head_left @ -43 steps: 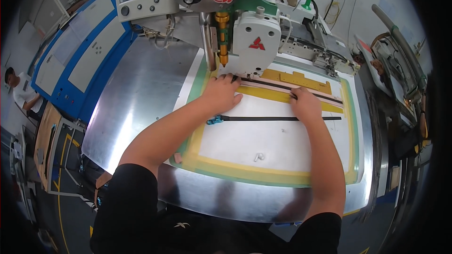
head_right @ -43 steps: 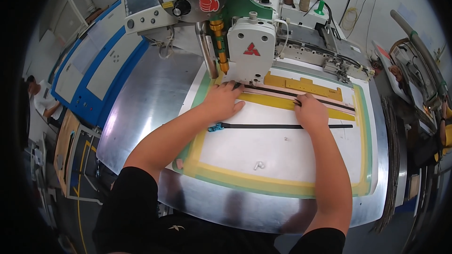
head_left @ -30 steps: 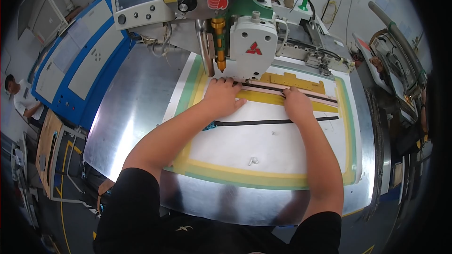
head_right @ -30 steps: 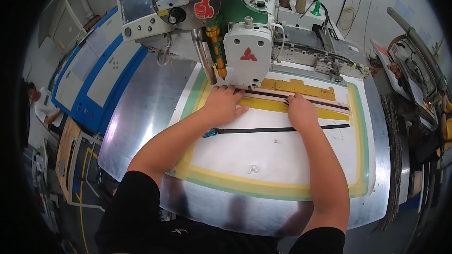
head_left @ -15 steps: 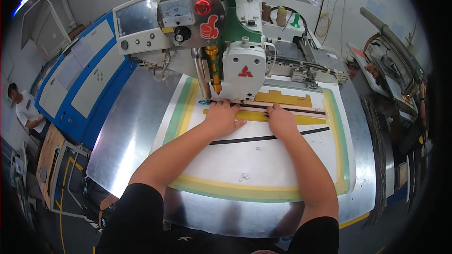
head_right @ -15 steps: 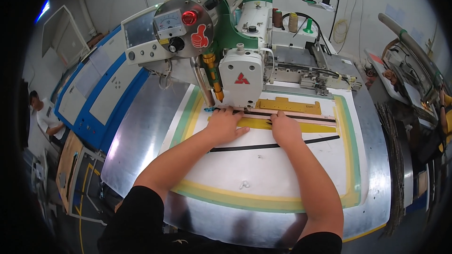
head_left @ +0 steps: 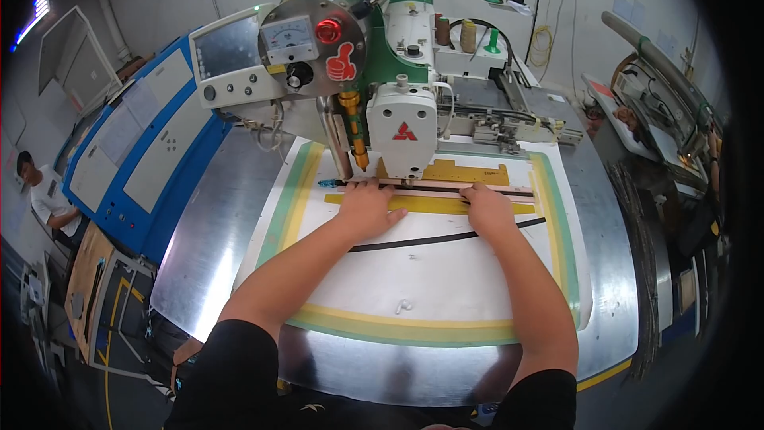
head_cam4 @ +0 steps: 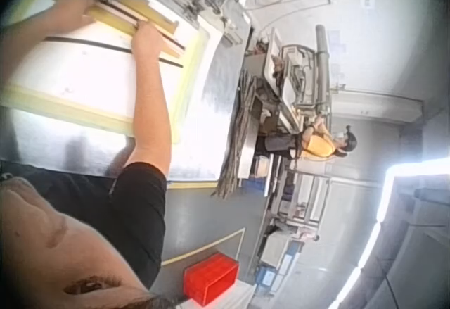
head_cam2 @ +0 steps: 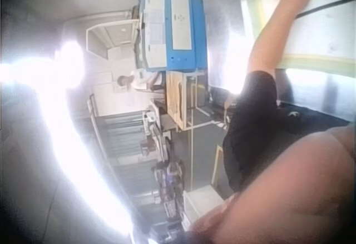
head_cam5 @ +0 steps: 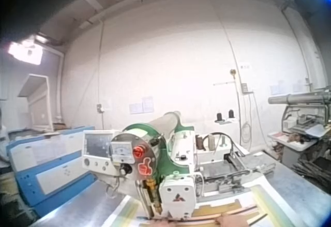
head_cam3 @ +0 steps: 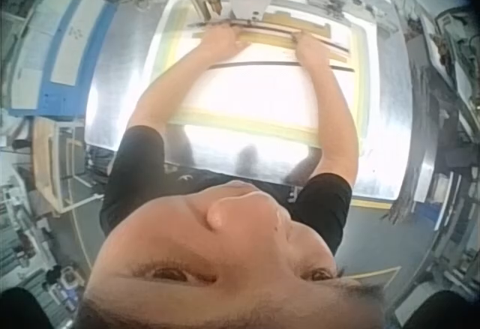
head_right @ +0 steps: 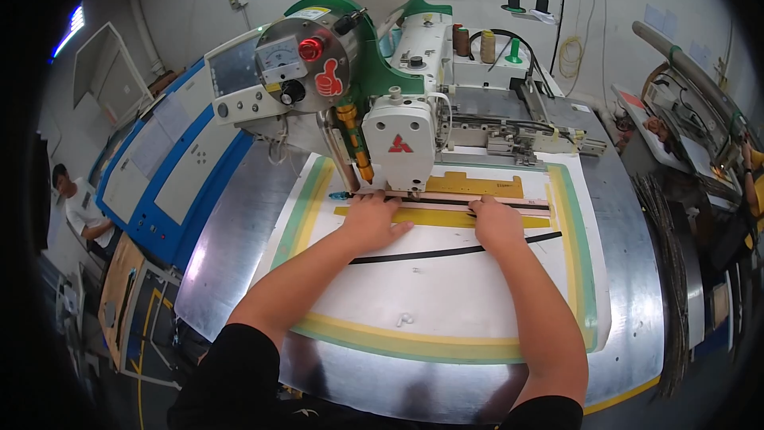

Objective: Operating an industrial sewing machine to attach zippers to leather components.

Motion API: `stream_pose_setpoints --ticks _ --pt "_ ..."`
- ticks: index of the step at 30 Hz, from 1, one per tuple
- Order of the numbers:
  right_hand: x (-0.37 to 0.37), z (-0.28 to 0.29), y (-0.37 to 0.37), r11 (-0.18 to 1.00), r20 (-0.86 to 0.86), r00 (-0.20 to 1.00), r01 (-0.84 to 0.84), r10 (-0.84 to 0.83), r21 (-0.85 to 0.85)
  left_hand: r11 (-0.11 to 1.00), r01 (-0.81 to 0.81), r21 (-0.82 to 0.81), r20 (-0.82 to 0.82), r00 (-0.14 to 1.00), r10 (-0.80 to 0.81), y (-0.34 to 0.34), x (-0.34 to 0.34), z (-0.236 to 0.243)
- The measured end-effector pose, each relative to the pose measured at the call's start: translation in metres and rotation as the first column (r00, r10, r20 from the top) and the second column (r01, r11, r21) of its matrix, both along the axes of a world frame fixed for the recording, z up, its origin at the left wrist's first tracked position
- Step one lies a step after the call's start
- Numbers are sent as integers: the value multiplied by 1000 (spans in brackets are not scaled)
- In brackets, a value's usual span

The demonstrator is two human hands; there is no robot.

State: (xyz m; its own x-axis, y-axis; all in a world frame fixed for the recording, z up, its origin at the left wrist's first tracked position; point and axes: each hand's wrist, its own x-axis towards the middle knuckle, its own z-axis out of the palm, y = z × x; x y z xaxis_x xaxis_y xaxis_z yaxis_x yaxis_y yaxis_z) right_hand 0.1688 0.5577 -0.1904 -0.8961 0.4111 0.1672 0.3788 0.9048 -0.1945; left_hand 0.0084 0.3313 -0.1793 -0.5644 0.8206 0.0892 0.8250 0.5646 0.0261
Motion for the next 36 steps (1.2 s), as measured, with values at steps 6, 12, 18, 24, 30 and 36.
stream_pose_setpoints --ticks 6,12,18,24,30,36 --pt "13 -2 21 997 20 998 66 -67 42 1000 15 -6 48 999 -15 1 -9 -7" --pt "3 -7 11 998 -16 998 54 -54 35 999 24 22 -24 999 -23 1 2 1" --pt "-2 -13 9 998 -34 999 -19 21 61 999 44 19 -3 999 -44 4 -10 -14" --pt "-8 -10 -2 996 -16 998 -61 62 70 999 18 40 -14 1000 -18 8 5 -7" --pt "-17 -12 -8 993 -15 996 -87 88 75 999 21 34 60 998 -23 17 2 -9" --pt "-14 -10 -10 992 -2 993 -116 116 50 996 -47 -70 18 999 49 24 16 -5"
